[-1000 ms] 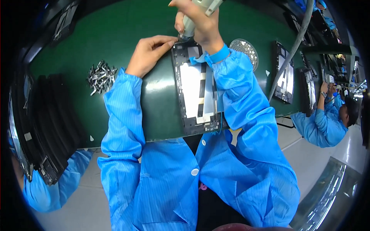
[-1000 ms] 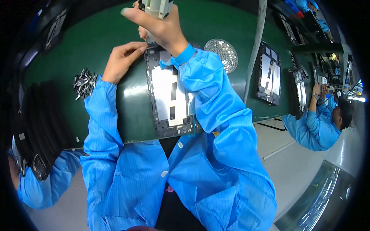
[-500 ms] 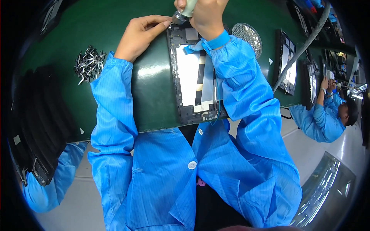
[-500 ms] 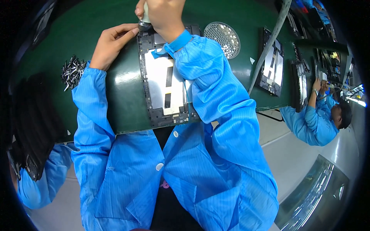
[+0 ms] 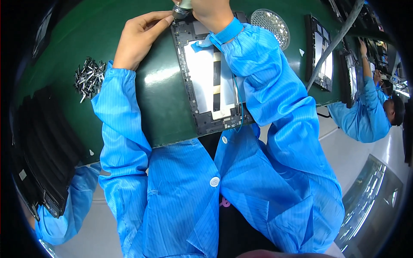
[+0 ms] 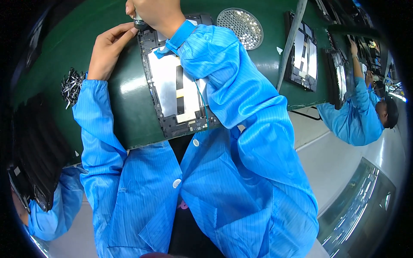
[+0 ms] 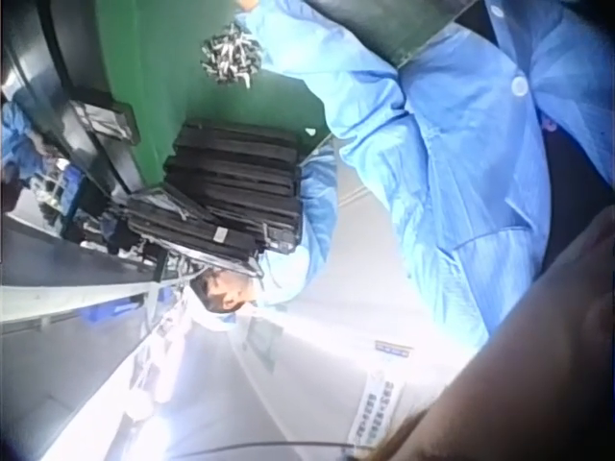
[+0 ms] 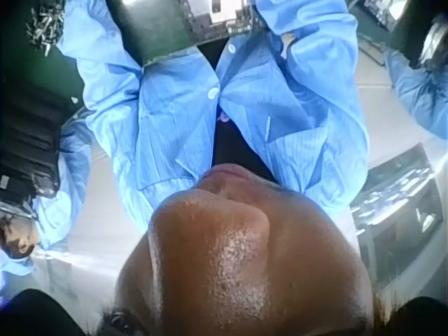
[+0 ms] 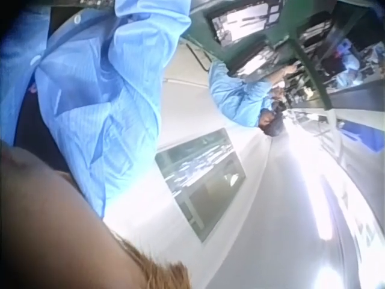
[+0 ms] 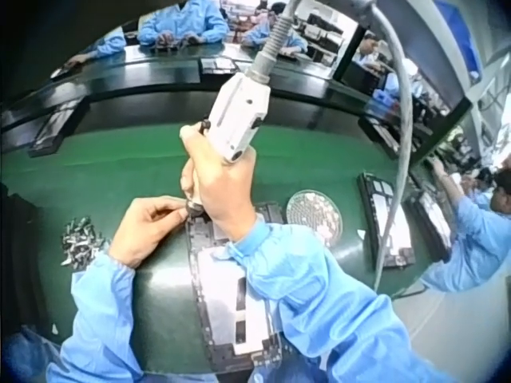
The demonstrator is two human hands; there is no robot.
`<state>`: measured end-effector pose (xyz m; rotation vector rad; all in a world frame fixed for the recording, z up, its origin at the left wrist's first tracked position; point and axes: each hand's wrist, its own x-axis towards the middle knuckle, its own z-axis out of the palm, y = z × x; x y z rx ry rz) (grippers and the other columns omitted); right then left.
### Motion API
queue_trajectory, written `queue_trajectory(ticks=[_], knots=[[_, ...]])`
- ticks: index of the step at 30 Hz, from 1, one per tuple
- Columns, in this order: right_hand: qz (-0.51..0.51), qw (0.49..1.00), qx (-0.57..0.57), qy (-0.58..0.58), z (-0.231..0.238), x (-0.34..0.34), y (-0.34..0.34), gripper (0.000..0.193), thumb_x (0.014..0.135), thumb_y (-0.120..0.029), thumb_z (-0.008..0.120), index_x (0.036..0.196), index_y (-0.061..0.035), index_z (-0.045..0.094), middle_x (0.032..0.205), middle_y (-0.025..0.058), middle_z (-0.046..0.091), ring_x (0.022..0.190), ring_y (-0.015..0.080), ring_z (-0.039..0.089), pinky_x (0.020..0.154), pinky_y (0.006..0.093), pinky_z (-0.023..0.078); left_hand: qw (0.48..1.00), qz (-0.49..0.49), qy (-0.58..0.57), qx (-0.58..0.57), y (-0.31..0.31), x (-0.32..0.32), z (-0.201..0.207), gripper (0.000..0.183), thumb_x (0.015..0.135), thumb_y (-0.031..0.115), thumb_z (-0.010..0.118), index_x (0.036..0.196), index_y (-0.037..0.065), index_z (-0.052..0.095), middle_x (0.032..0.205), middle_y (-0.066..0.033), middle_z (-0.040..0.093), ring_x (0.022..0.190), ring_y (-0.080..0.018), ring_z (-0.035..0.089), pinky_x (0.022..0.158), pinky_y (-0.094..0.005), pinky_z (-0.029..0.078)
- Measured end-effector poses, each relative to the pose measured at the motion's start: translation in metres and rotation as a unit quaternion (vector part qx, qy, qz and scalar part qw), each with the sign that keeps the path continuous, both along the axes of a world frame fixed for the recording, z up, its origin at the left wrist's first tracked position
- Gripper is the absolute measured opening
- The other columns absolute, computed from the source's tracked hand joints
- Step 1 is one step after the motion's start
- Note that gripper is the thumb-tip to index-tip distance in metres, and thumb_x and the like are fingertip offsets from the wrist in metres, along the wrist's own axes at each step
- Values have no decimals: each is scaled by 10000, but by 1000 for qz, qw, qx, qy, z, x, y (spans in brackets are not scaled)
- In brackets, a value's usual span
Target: Assembling electronic tablet frames by picking and driving screws using an electric screwdriver on an assembly line.
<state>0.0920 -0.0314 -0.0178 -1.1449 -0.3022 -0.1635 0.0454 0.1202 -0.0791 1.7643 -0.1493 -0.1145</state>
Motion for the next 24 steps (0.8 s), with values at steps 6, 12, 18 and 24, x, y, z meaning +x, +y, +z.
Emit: queue_trajectory(ticks=[6,12,18,24], knots=[[2,1000,12,0,0,-1,2,126,944,-145,686,908,-25,675,546,37,589,402,97,518,388,247,376,1000,11,-10,10,0,-2,1,274,970,151,676,1183,-18,714,1078,-75,734,1005,-119,654,927,-251,498],[-15,1000,8,-3,-7,2,4,147,944,-152,688,866,-29,670,545,33,589,405,95,520,390,247,372,1000,4,-10,10,0,-1,0,281,969,153,680,1191,-16,711,1079,-73,732,1004,-116,653,925,-248,497],[-35,999,-1,-2,-5,-1,5,208,945,-179,691,797,-36,662,543,20,586,411,87,521,393,247,368,1000,-3,-11,8,2,0,0,284,970,148,679,1198,-20,707,1084,-63,730,1002,-108,649,922,-240,492],[-13,999,-34,19,4,-4,4,307,953,-295,702,794,-36,660,534,15,575,411,82,518,392,245,363,1000,1,1,4,0,1,1,276,968,137,678,1192,-22,708,1066,-61,729,997,-98,644,914,-232,489]])
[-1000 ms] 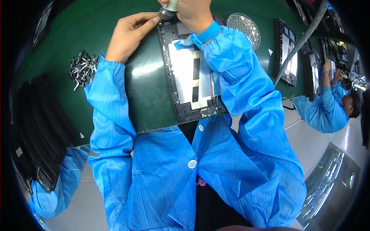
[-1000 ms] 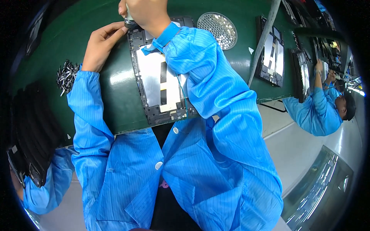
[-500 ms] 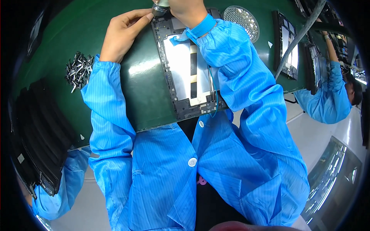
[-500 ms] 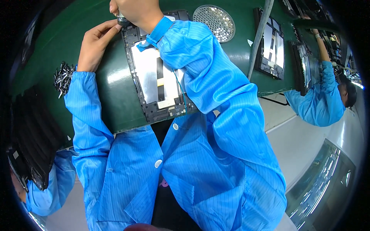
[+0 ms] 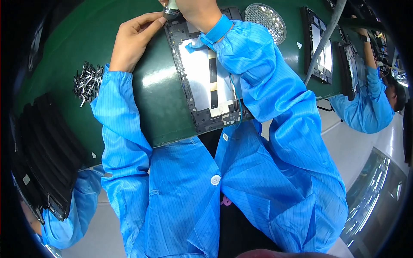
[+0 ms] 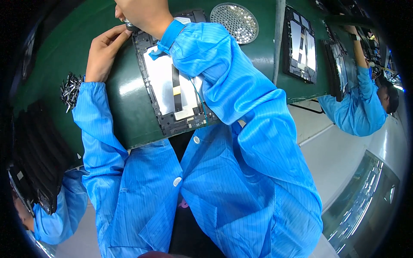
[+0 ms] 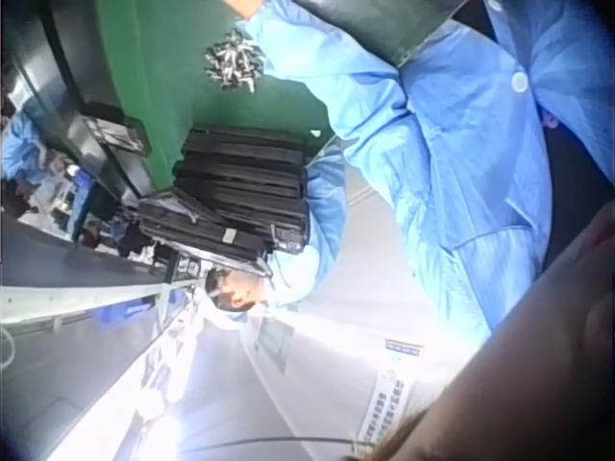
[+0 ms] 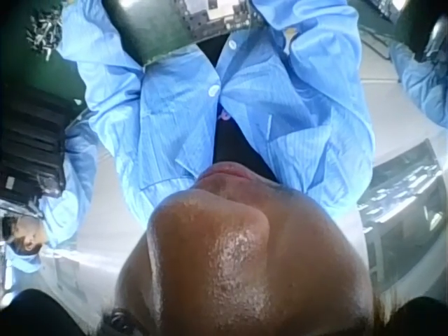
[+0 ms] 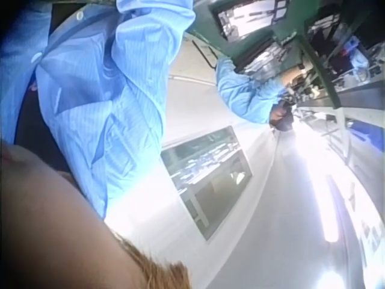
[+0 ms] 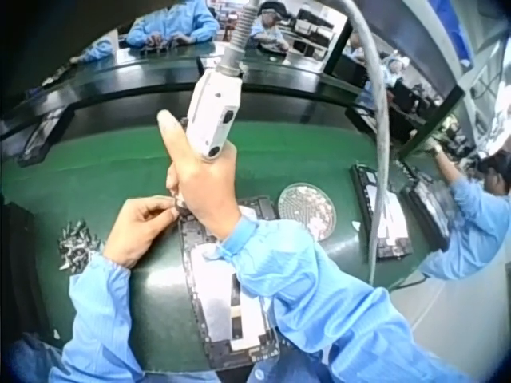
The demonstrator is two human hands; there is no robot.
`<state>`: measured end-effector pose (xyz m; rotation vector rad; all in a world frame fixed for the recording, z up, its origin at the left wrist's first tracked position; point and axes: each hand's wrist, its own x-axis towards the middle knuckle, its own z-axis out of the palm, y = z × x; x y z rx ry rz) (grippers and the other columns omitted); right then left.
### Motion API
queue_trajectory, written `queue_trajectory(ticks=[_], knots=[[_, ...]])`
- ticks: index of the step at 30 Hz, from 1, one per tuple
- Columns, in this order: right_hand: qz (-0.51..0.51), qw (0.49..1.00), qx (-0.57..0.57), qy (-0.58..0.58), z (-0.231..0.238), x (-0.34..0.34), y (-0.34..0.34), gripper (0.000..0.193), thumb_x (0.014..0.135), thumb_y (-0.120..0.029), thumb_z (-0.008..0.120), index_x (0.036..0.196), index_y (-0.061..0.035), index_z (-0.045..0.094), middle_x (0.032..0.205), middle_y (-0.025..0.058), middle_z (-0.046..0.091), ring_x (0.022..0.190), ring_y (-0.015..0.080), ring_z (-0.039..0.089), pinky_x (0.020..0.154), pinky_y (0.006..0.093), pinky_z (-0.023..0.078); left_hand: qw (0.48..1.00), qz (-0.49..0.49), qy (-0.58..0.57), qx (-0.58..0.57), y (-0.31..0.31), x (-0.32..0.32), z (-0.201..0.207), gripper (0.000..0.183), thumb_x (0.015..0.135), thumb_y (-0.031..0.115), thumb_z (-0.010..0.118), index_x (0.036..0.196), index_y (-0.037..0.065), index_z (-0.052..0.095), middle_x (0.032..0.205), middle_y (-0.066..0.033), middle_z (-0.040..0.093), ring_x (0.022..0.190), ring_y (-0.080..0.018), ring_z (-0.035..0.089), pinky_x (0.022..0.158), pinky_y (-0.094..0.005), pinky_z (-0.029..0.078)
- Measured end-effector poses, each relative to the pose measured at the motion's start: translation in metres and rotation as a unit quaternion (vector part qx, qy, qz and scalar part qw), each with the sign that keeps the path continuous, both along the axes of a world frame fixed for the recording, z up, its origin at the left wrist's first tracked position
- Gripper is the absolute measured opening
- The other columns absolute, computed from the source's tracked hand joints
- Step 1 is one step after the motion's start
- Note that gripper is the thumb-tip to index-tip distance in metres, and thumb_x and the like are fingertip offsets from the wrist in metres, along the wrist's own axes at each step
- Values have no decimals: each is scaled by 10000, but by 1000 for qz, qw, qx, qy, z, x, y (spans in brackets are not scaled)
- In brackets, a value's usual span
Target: Assembling electronic tablet frames by picking and driving screws using an electric screwdriver on an assembly line.
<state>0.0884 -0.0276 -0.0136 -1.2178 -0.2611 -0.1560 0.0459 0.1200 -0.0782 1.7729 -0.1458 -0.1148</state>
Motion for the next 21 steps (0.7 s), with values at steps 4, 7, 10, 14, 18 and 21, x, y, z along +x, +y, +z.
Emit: queue_trajectory(ticks=[4,7,10,14,18,21], knots=[[-113,964,-232,65,24,-17,14,618,962,-634,545,939,-27,661,570,13,574,414,82,503,391,233,367,1000,5,2,-3,2,-2,-4,267,965,131,682,1177,-29,710,1039,-56,726,972,-96,638,895,-230,490],[164,975,135,-61,-5,9,8,838,923,-803,354,1028,-22,638,682,29,610,444,87,506,396,226,380,1000,2,-1,-4,1,0,-1,264,964,128,683,1172,-31,710,1023,-57,725,951,-97,636,875,-230,493],[133,987,62,-62,-7,7,12,895,900,-841,306,1103,-28,620,876,60,646,485,92,527,406,232,406,1000,3,3,12,2,-1,0,263,963,129,683,1170,-31,710,1010,-60,726,933,-101,637,857,-231,495],[145,987,41,-56,-8,10,13,886,899,-829,335,1187,-34,599,936,77,649,468,93,526,405,237,416,1000,-7,4,13,4,0,-2,258,960,128,684,1160,-32,711,995,-61,726,915,-103,640,843,-229,496],[141,988,19,-51,-1,11,14,910,889,-840,318,1168,-24,610,882,70,652,433,100,510,390,249,409,1000,-7,7,7,3,1,-3,240,958,121,683,1136,-37,713,982,-59,724,907,-98,636,832,-230,496],[199,979,-29,-19,1,10,1,740,912,-717,516,1112,-15,638,833,50,658,517,96,559,468,255,451,1000,-4,-1,17,3,1,-3,213,955,112,681,1099,-42,712,954,-50,715,880,-88,622,807,-232,494]])
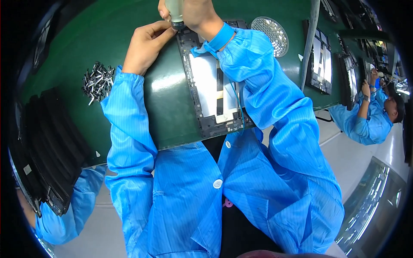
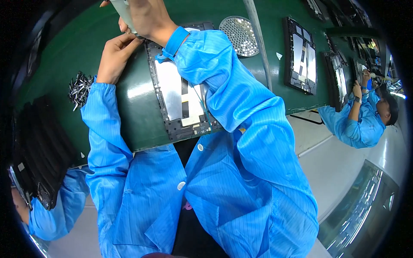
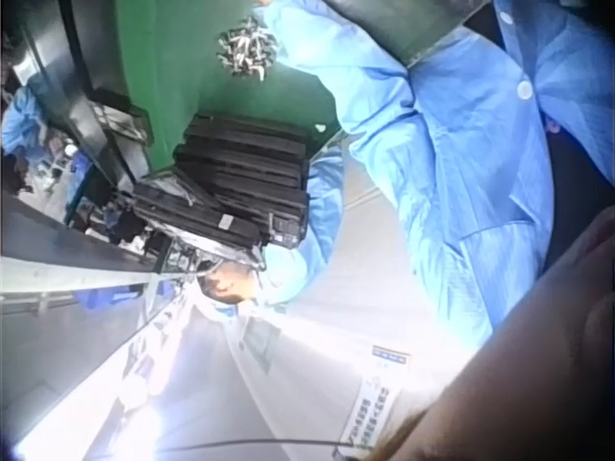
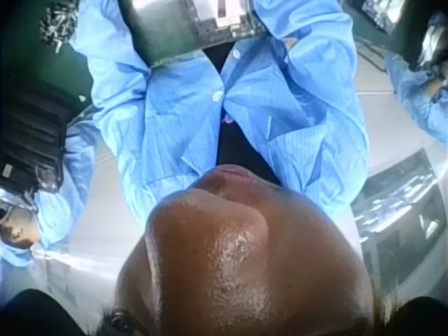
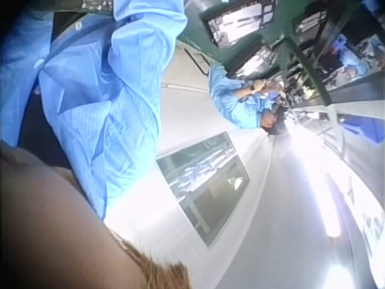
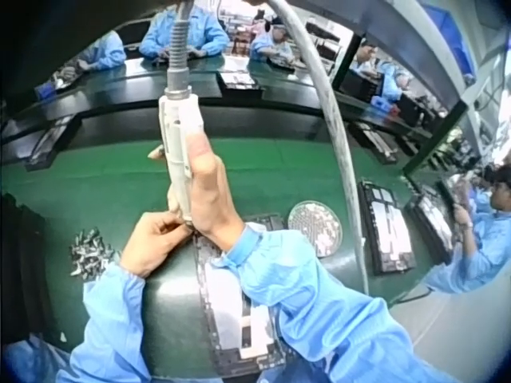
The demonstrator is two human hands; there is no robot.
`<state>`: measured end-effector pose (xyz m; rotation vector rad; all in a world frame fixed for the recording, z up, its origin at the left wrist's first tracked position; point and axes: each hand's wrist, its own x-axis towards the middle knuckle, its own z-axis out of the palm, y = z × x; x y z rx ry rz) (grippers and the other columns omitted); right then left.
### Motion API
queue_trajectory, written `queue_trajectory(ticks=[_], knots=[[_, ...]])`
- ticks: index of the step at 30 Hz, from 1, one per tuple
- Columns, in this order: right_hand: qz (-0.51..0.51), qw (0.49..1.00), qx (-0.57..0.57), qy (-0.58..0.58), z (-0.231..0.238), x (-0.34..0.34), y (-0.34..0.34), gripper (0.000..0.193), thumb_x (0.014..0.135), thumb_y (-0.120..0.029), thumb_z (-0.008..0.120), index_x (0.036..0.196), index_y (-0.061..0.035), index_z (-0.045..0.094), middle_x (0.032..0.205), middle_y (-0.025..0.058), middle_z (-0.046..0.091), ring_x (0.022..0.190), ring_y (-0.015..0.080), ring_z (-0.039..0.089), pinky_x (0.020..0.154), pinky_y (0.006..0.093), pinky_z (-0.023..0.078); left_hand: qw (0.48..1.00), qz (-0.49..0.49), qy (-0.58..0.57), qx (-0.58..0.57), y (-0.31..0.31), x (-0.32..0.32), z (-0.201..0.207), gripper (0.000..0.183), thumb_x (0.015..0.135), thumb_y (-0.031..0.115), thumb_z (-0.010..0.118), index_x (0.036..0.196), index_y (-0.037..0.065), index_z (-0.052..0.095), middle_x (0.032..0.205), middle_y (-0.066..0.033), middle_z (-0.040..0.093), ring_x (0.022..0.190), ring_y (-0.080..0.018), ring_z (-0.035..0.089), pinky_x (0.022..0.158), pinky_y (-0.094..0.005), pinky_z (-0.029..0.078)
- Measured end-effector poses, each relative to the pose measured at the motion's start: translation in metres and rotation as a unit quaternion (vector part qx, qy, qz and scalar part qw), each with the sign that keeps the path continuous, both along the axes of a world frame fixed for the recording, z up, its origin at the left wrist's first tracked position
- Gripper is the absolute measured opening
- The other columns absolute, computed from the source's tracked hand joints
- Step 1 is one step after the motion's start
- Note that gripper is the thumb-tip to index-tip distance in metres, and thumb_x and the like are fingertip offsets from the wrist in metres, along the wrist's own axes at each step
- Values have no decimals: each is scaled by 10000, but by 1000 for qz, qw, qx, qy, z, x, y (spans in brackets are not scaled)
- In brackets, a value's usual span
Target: Assembling electronic tablet frames by picking and driving screws using an electric screwdriver on an assembly line.
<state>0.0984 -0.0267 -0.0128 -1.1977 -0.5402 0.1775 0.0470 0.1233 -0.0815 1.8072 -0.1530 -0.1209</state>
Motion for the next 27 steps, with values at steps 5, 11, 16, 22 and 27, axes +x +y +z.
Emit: queue_trajectory(ticks=[5,11,16,22,27], knots=[[-167,965,-51,-197,-6,3,19,369,895,-351,748,1003,-11,657,774,23,647,653,84,587,586,267,484,1000,6,-15,-22,-1,1,-6,198,945,110,679,1059,-49,706,909,-31,700,841,-76,600,768,-234,486],[-123,987,-48,-97,-1,0,14,221,880,-182,772,884,-14,628,733,8,629,671,91,572,600,289,482,1000,12,-6,-6,-2,0,0,212,944,114,679,1078,-48,710,931,-51,718,854,-83,610,785,-232,489],[-309,833,-411,-204,42,-36,27,223,897,-189,741,878,-7,612,709,18,618,660,92,559,586,294,464,1000,21,8,-5,1,-3,-1,240,945,126,690,1113,-43,711,960,-60,727,865,-87,615,792,-233,493],[-105,992,-39,-50,-3,0,9,169,920,-168,724,916,-17,648,695,14,619,557,71,543,494,262,428,1000,8,4,0,-2,-2,2,265,954,142,693,1154,-31,712,997,-66,733,908,-98,634,839,-240,503],[-97,994,13,-41,20,-2,-4,156,935,-140,702,1029,-17,683,636,14,611,466,73,538,424,242,404,1000,4,4,-18,-4,0,3,262,959,135,685,1172,-13,717,1034,-72,741,974,-113,648,906,-249,502]])
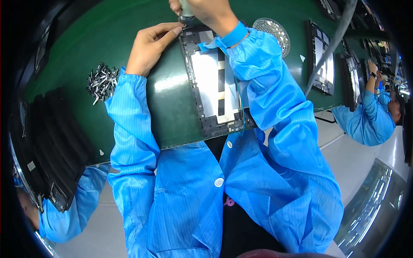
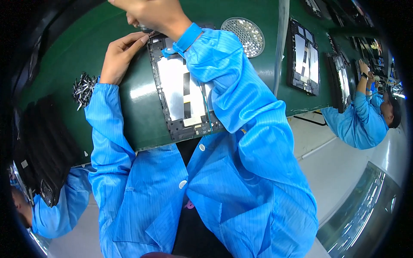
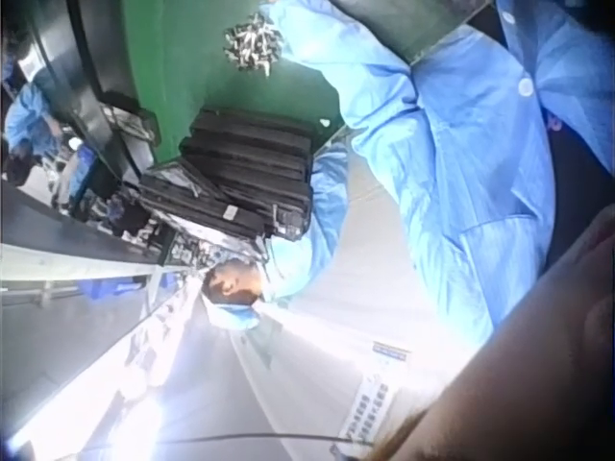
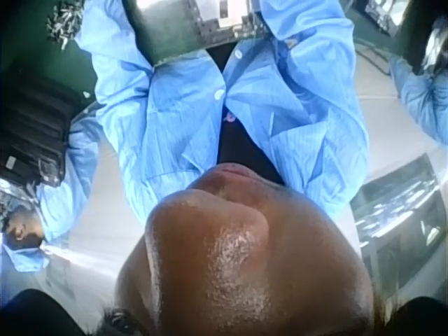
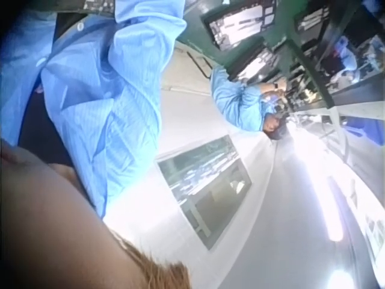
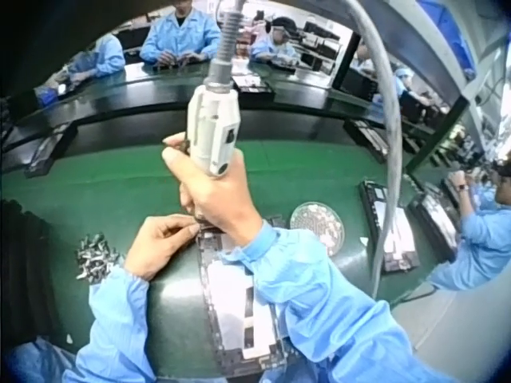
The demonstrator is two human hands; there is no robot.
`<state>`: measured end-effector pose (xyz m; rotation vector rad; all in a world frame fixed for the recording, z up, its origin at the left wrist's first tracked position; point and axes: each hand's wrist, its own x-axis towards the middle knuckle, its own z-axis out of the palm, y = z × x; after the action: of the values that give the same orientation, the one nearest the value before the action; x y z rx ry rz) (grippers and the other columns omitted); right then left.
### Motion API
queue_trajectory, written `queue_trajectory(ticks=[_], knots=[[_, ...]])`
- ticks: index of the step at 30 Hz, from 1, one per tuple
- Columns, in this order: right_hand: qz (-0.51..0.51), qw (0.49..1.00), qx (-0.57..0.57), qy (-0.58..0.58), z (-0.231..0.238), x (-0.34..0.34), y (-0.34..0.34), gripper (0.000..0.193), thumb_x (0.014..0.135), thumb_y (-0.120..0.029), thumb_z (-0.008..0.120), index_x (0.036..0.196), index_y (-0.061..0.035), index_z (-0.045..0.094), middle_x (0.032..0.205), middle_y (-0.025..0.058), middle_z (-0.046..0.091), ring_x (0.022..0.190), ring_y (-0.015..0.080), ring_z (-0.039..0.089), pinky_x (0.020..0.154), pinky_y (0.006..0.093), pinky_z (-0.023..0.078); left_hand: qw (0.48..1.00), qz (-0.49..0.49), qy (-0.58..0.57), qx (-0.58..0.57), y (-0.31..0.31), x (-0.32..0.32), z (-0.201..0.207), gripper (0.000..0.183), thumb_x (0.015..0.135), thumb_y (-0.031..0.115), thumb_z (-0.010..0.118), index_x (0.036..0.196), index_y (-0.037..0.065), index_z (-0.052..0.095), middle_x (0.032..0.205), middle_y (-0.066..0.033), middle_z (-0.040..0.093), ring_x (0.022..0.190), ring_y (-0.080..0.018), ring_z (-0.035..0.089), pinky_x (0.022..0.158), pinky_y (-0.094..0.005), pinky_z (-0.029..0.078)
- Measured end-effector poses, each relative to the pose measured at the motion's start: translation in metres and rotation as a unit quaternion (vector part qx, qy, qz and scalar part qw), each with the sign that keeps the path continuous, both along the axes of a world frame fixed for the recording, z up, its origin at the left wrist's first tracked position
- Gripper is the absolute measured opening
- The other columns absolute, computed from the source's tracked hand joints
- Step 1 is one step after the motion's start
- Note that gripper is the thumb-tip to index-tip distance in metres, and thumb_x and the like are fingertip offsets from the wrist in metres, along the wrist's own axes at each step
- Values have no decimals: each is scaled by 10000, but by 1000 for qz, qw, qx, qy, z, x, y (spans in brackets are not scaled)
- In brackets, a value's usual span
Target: Assembling electronic tablet frames by picking and driving screws using an electric screwdriver on an assembly line.
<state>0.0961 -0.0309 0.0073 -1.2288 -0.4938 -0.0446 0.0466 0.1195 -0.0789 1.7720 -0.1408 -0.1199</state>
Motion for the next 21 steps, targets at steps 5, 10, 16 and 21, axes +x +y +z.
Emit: queue_trajectory(ticks=[5,10,16,21], knots=[[-17,998,42,37,21,-2,-14,178,938,-124,672,1062,4,678,558,49,595,409,113,529,401,253,400,994,-5,-107,1,-1,-2,-6,252,955,116,688,1178,2,721,1190,-98,705,1077,-155,653,963,-275,507],[-36,996,62,46,48,-14,-23,192,928,-132,674,1054,13,670,553,63,592,407,129,540,391,260,415,986,39,-147,-66,-9,-7,-3,192,924,39,695,1110,1,724,1098,-94,694,1086,-172,649,937,-290,536],[-30,986,129,104,62,-25,-25,178,927,-142,672,1036,-2,670,562,64,587,406,140,546,384,271,423,957,106,-263,-65,-23,-34,30,183,933,90,718,1078,-20,699,1055,-91,702,932,-139,649,769,-249,523],[-10,990,123,70,59,-28,-19,195,930,-136,662,1048,19,666,560,65,585,410,139,545,389,272,422,958,-4,-30,-284,-17,-36,29,264,943,119,722,1136,-51,665,963,-104,723,737,-105,610,621,-227,460]])
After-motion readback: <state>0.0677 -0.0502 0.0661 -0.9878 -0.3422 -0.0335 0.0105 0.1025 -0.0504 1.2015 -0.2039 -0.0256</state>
